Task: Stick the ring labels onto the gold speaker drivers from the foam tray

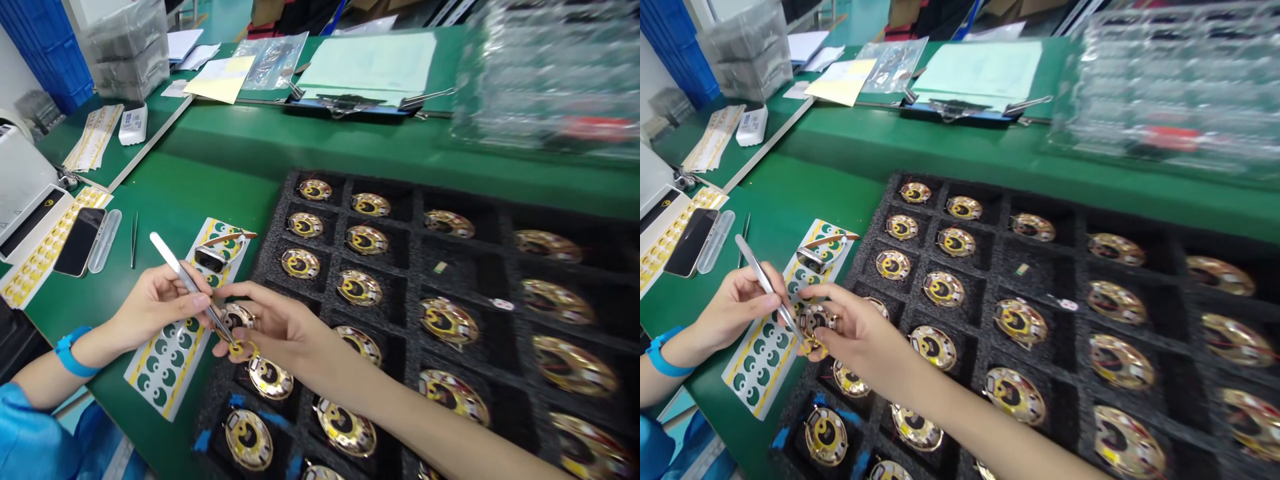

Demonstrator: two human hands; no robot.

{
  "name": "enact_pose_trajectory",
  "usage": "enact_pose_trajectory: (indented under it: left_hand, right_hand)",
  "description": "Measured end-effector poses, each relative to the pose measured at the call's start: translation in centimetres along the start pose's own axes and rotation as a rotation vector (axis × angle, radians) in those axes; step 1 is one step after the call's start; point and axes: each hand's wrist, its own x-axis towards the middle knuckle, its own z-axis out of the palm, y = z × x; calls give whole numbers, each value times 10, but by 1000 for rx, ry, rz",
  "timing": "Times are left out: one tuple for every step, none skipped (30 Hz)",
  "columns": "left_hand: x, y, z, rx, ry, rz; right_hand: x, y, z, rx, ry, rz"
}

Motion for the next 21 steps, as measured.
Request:
enact_pose_trajectory:
  left_hand:
    - [0, 0, 0, -8, 1, 8]
    - [0, 1, -1, -17, 7, 24]
    - [0, 1, -2, -26, 15, 47]
    - [0, 2, -4, -30, 24, 73]
    - [-1, 4, -6, -29, 32, 97]
    - [-1, 5, -7, -26, 37, 117]
    - [-1, 6, -9, -20, 39, 130]
    - [-1, 6, -10, -15, 37, 139]
    - [-1, 7, -11, -12, 33, 145]
    - [-1, 7, -11, -12, 29, 149]
    - [0, 7, -12, -15, 24, 153]
    - [0, 6, -12, -16, 19, 155]
    - [0, 6, -12, -16, 16, 156]
    - [0, 6, -12, -15, 13, 157]
    - [0, 6, -13, -13, 13, 157]
    - [0, 6, -13, -11, 13, 157]
    - [0, 6, -13, -8, 14, 156]
    - [0, 6, -13, -6, 16, 154]
    - [0, 6, -13, -5, 18, 151]
    - [0, 6, -13, -3, 19, 146]
    - [0, 5, -12, -3, 21, 139]
  right_hand:
    - [0, -2, 0, -2, -1, 17]
    - [0, -4, 0, -7, 4, 40]
    - [-1, -5, -1, -13, 12, 60]
    - [-1, -6, -1, -15, 25, 76]
    - [-1, -7, -2, -13, 38, 83]
    - [-1, -7, -2, -10, 50, 87]
    - [-1, -7, -2, -7, 56, 85]
    - [-1, -7, -2, -6, 56, 82]
    - [0, -7, -2, -7, 52, 78]
    - [0, -7, -2, -12, 45, 76]
    - [0, -8, -2, -19, 38, 75]
    - [0, -8, -3, -28, 33, 76]
    - [1, -8, -3, -40, 31, 77]
    - [1, -8, -4, -53, 35, 77]
    - [1, -7, -5, -71, 42, 78]
    - [1, -6, -6, -91, 49, 77]
    - [2, -5, -6, -112, 55, 69]
    - [2, -4, -6, -137, 58, 56]
    - [1, -3, -6, -165, 61, 40]
    - [1, -2, -5, -189, 64, 32]
    - [0, -3, -4, -207, 67, 38]
